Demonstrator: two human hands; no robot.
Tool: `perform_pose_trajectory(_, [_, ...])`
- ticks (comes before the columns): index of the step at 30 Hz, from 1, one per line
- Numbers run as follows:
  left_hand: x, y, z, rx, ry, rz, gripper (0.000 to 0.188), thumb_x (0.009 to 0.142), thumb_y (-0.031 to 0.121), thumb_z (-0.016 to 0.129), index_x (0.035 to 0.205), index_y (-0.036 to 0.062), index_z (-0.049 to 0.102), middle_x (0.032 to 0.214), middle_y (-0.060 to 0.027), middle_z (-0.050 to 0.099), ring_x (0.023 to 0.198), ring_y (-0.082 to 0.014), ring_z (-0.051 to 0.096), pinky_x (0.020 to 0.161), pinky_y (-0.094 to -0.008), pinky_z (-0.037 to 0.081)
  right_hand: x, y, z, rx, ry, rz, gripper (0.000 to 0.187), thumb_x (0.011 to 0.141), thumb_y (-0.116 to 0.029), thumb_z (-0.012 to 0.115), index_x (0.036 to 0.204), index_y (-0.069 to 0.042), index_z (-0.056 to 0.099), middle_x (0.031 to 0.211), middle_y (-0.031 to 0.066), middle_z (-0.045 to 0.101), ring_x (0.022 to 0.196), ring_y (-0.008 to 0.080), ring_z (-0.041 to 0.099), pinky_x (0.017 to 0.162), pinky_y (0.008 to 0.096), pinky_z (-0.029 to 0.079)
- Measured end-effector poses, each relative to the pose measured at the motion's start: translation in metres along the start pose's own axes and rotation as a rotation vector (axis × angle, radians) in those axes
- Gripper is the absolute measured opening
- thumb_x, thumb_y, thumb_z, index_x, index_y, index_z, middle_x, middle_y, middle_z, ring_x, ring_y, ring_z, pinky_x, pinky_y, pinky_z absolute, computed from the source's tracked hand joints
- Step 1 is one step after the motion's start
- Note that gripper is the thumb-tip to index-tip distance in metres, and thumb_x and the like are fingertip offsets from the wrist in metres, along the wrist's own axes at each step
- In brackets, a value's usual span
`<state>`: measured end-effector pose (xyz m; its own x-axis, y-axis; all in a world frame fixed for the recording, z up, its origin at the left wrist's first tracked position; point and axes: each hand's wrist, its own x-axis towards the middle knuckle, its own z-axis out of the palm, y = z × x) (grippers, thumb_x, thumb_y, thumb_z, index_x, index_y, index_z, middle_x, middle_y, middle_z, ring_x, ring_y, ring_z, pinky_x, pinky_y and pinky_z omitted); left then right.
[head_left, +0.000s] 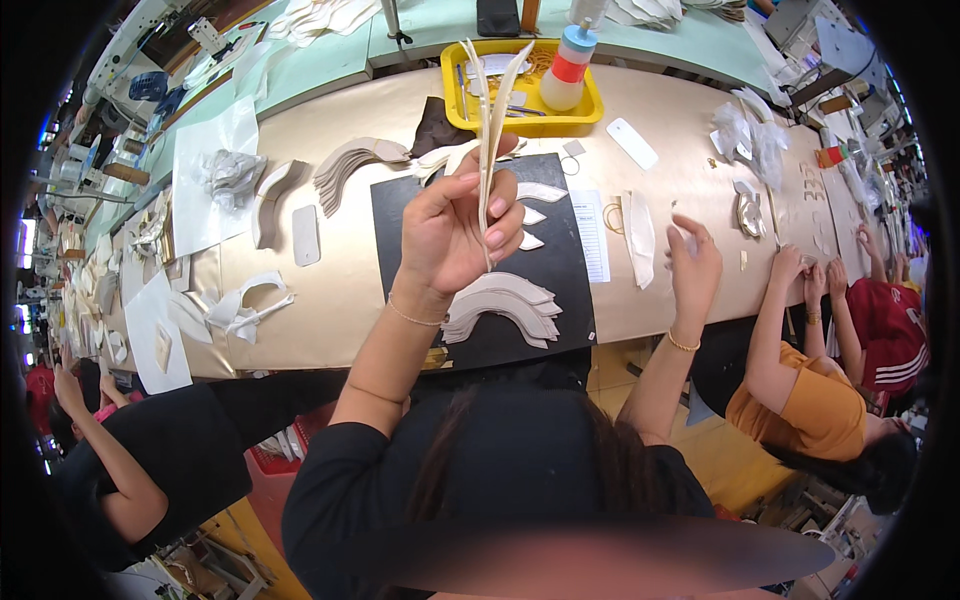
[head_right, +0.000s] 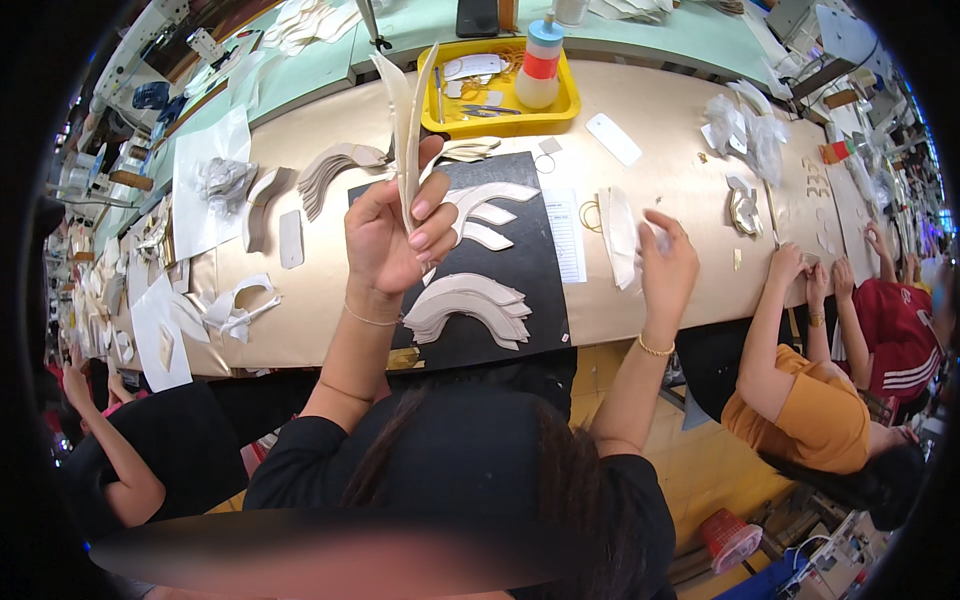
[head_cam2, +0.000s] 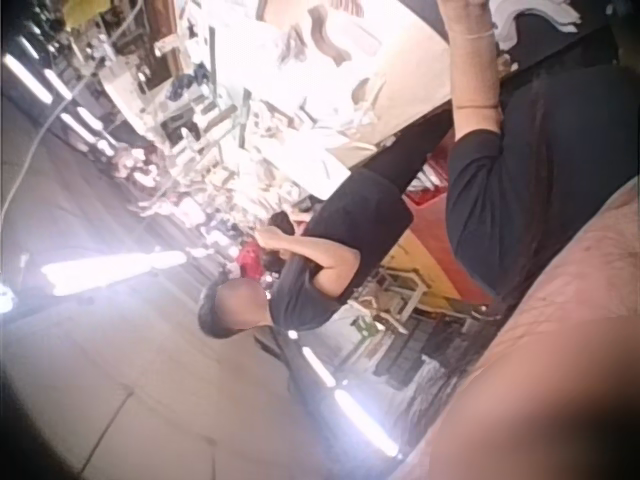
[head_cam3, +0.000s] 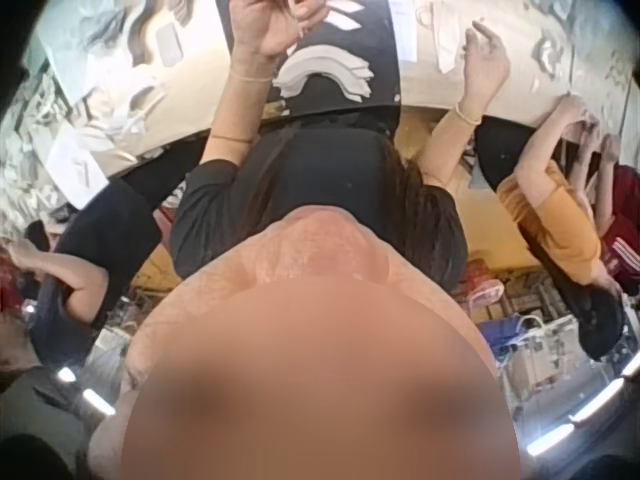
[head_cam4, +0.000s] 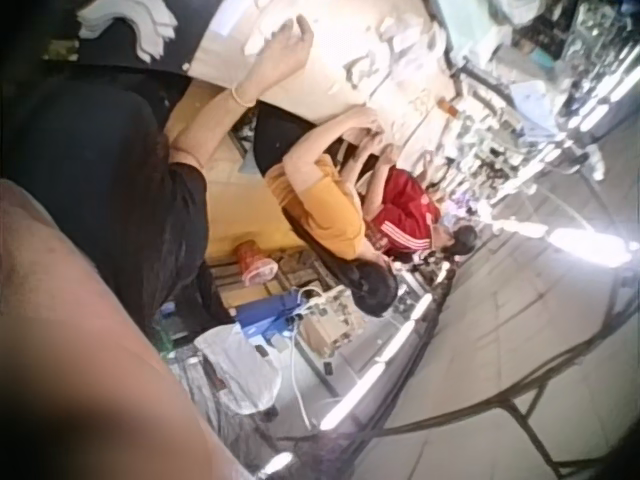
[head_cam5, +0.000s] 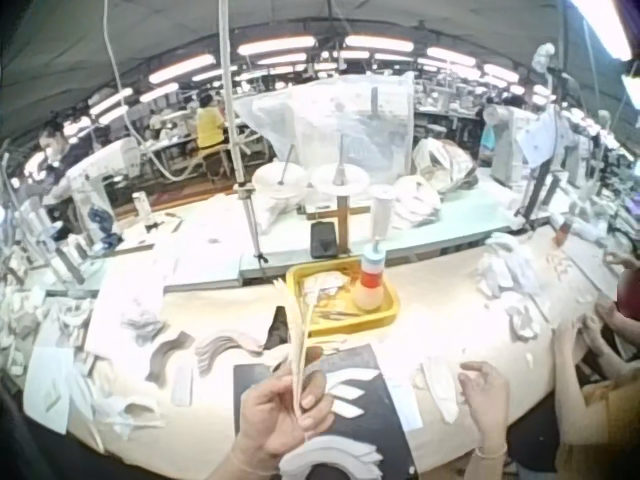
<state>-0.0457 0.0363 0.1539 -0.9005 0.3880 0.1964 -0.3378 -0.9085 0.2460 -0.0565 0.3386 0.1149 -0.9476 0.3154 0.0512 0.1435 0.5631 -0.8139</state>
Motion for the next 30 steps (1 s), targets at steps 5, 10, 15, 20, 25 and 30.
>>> perform_pose_trajectory(5, [-0.002, -0.005, 0.000, -0.188, -0.023, -0.097, 0.051, 0.099, 0.019, 0.032, 0.146, 0.0012, 0.028, 0.080, -0.0080, 0.041, 0.055, -0.0154, 0.046, 0.046, -0.0276, 0.038, -0.005, -0.083, 0.029, 0.439, -0.288, -0.133, 0.025, 0.086, -0.012, 0.069, 0.110, -0.006, 0.068, 0.066, -0.0052, 0.050, 0.056, 0.0030, 0.041, 0.051, 0.0175, 0.034])
perform_pose_trajectory(10, [-0.010, -0.009, 0.000, -0.330, 0.008, -0.157, 0.050, 0.100, 0.018, 0.029, 0.145, -0.0009, 0.026, 0.080, -0.0083, 0.041, 0.042, -0.0120, 0.042, 0.037, -0.0242, 0.032, -0.001, -0.131, 0.063, 0.655, -0.494, -0.450, 0.039, 0.085, -0.017, 0.073, 0.122, -0.006, 0.063, 0.075, -0.0046, 0.052, 0.068, 0.0032, 0.045, 0.061, 0.0192, 0.039])
perform_pose_trajectory(15, [-0.017, -0.008, 0.002, -0.369, 0.034, -0.165, 0.048, 0.100, 0.019, 0.028, 0.144, -0.0016, 0.027, 0.080, -0.0076, 0.040, 0.035, -0.0076, 0.038, 0.034, -0.0218, 0.025, -0.008, -0.142, 0.077, 0.721, -0.465, -0.467, 0.040, 0.084, -0.016, 0.074, 0.121, -0.005, 0.064, 0.078, -0.0043, 0.052, 0.074, 0.0047, 0.049, 0.068, 0.0203, 0.043])
perform_pose_trajectory(20, [-0.013, -0.009, 0.004, -0.254, 0.036, -0.222, 0.053, 0.101, 0.041, 0.033, 0.135, 0.0022, 0.041, 0.077, -0.0041, 0.044, 0.034, -0.0045, 0.033, 0.031, -0.0202, 0.021, -0.009, -0.134, 0.076, 0.658, -0.362, -0.534, 0.025, 0.084, -0.012, 0.074, 0.105, -0.002, 0.066, 0.090, -0.0013, 0.057, 0.082, 0.0057, 0.054, 0.069, 0.0204, 0.045])
perform_pose_trajectory(25, [-0.012, -0.011, 0.011, -0.107, 0.081, -0.189, 0.057, 0.097, 0.050, 0.041, 0.130, 0.0049, 0.046, 0.081, -0.0057, 0.051, 0.037, -0.0067, 0.040, 0.031, -0.0208, 0.028, -0.009, -0.128, 0.073, 0.667, -0.421, -0.564, 0.018, 0.084, -0.012, 0.074, 0.094, -0.001, 0.063, 0.083, -0.0017, 0.059, 0.077, 0.0066, 0.055, 0.067, 0.0205, 0.046])
perform_pose_trajectory(30, [-0.010, -0.020, 0.014, 0.411, 0.508, 0.148, 0.046, 0.094, 0.040, 0.047, 0.121, 0.0031, 0.052, 0.086, -0.0086, 0.053, 0.064, -0.0192, 0.058, 0.054, -0.0299, 0.052, -0.012, -0.120, 0.059, 0.883, -0.499, -0.331, 0.016, 0.086, -0.012, 0.072, 0.092, -0.004, 0.060, 0.068, -0.0047, 0.055, 0.055, 0.0031, 0.046, 0.051, 0.0175, 0.036])
